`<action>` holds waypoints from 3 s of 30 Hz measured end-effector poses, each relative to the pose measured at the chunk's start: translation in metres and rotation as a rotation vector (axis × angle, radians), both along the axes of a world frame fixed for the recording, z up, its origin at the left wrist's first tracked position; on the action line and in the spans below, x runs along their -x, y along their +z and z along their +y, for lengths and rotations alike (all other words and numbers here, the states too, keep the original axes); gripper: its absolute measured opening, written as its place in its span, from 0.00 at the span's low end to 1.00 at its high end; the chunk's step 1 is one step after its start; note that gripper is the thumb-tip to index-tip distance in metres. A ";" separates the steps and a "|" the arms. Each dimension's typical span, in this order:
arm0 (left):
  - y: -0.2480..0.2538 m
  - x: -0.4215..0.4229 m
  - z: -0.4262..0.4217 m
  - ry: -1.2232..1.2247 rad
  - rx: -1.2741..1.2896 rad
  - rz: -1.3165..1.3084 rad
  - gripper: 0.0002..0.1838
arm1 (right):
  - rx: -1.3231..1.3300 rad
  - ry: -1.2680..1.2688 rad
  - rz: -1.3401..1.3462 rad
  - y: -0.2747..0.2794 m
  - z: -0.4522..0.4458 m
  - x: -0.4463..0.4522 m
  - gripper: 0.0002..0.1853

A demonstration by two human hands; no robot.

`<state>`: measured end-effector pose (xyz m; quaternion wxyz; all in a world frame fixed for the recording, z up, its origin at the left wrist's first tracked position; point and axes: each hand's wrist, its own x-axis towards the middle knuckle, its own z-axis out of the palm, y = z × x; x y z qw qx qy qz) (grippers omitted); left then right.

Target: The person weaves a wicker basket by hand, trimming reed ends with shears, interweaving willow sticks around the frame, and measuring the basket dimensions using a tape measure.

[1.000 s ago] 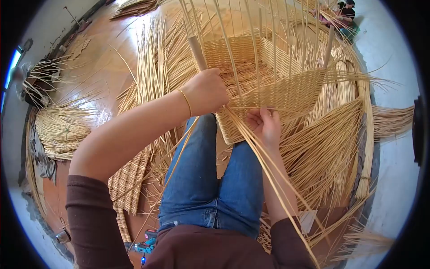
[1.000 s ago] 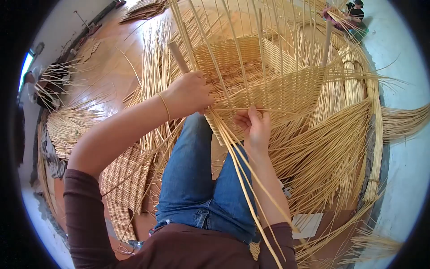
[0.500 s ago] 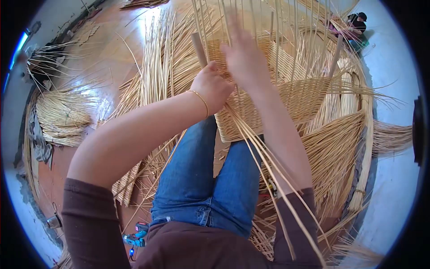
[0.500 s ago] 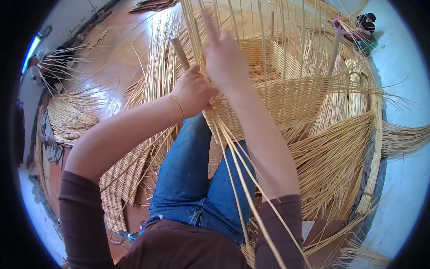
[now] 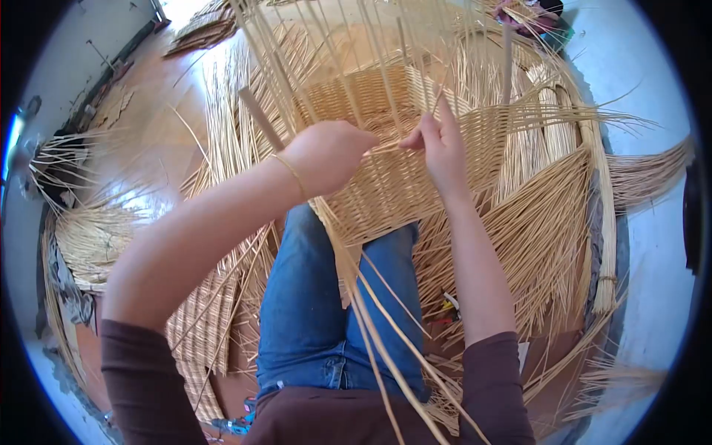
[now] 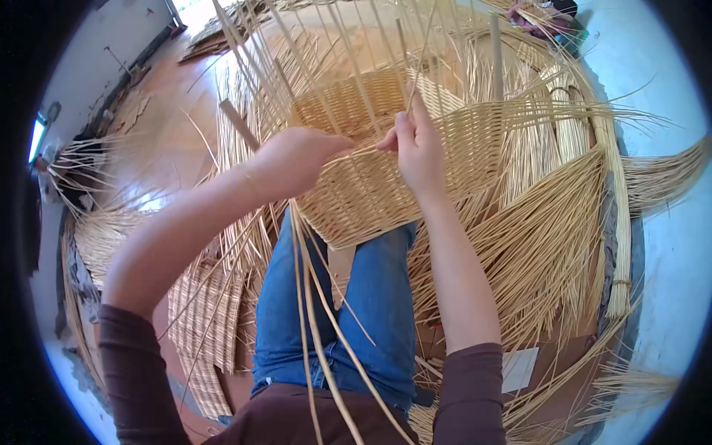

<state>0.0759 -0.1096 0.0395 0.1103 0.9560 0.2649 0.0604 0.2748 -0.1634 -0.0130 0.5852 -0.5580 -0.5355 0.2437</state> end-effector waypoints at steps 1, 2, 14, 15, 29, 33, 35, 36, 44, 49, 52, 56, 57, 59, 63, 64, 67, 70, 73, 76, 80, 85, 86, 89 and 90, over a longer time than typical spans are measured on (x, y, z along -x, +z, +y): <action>-0.008 -0.010 0.001 0.089 0.063 0.009 0.10 | 0.023 0.037 0.091 -0.003 0.002 -0.002 0.27; -0.019 -0.020 0.001 0.178 0.124 0.018 0.10 | 0.043 0.076 0.184 -0.003 0.003 -0.004 0.27; -0.064 -0.039 0.017 0.428 0.518 -0.331 0.11 | -0.294 -0.087 -0.295 0.044 0.064 0.019 0.29; -0.069 -0.036 0.018 0.415 0.511 -0.313 0.11 | -0.253 -0.170 -0.229 0.045 0.058 0.006 0.28; -0.024 -0.135 0.023 0.390 0.634 -0.314 0.11 | -0.103 -0.374 -0.684 0.015 0.013 -0.077 0.21; -0.049 -0.144 0.038 0.356 0.333 -0.296 0.11 | -0.199 -0.276 -0.986 0.018 0.056 -0.074 0.23; -0.048 -0.142 0.039 0.326 0.353 -0.315 0.11 | -0.163 -0.328 -0.665 0.051 0.040 -0.067 0.24; -0.048 -0.141 0.039 0.318 0.385 -0.337 0.13 | -0.125 -0.346 -0.347 0.059 0.035 -0.065 0.25; 0.005 -0.164 0.031 -0.045 -0.357 0.217 0.15 | -0.112 -0.731 -0.259 0.000 0.012 -0.139 0.12; 0.013 -0.228 0.041 0.158 0.623 -0.219 0.11 | 0.044 -0.649 -0.590 0.019 0.018 -0.149 0.08; -0.001 -0.244 0.050 0.261 0.468 -0.197 0.11 | -0.038 -0.670 -0.992 0.027 0.025 -0.152 0.19; -0.016 -0.245 0.053 0.201 0.379 -0.243 0.11 | -0.096 -0.764 -1.197 0.027 0.038 -0.157 0.35; -0.018 -0.241 0.052 0.210 0.387 -0.251 0.11 | -0.099 -0.872 -1.204 0.029 0.041 -0.155 0.36; -0.017 -0.225 0.038 0.085 0.526 -0.387 0.15 | -0.026 -0.794 -1.167 0.028 0.037 -0.158 0.38; 0.011 -0.130 -0.001 0.032 0.464 -0.497 0.14 | -0.053 -0.734 -0.991 0.023 -0.003 -0.139 0.30; 0.018 -0.098 -0.009 0.129 0.581 -0.561 0.13 | -0.029 -0.679 -0.966 0.019 -0.017 -0.121 0.29; 0.019 -0.011 -0.016 0.342 0.494 -0.937 0.07 | -0.144 -0.403 -0.907 -0.019 -0.048 -0.061 0.19; -0.005 0.054 -0.030 0.367 0.339 -1.029 0.06 | -0.233 -0.095 -0.695 -0.030 -0.071 0.031 0.18; -0.031 0.080 -0.053 0.292 0.222 -0.864 0.08 | -0.332 0.070 -0.693 -0.035 -0.077 0.085 0.19; -0.046 0.091 -0.063 0.065 0.126 -0.506 0.05 | -0.360 -0.042 -0.476 -0.032 -0.081 0.109 0.20; -0.060 0.098 -0.058 -0.113 0.065 -0.471 0.03 | -0.207 -0.164 -0.338 -0.039 -0.094 0.109 0.15; -0.074 0.069 -0.057 0.338 0.214 -0.569 0.08 | -0.106 -0.205 -0.056 -0.059 -0.109 0.117 0.16; -0.076 0.061 -0.062 0.375 0.132 -0.567 0.08 | -0.004 -0.209 0.065 -0.059 -0.115 0.119 0.15; -0.094 0.050 -0.072 0.373 -0.022 -0.600 0.08 | -0.084 -0.144 0.002 -0.066 -0.120 0.119 0.17; -0.101 0.051 -0.074 0.326 -0.092 -0.635 0.08 | -0.132 -0.131 -0.037 -0.067 -0.122 0.119 0.18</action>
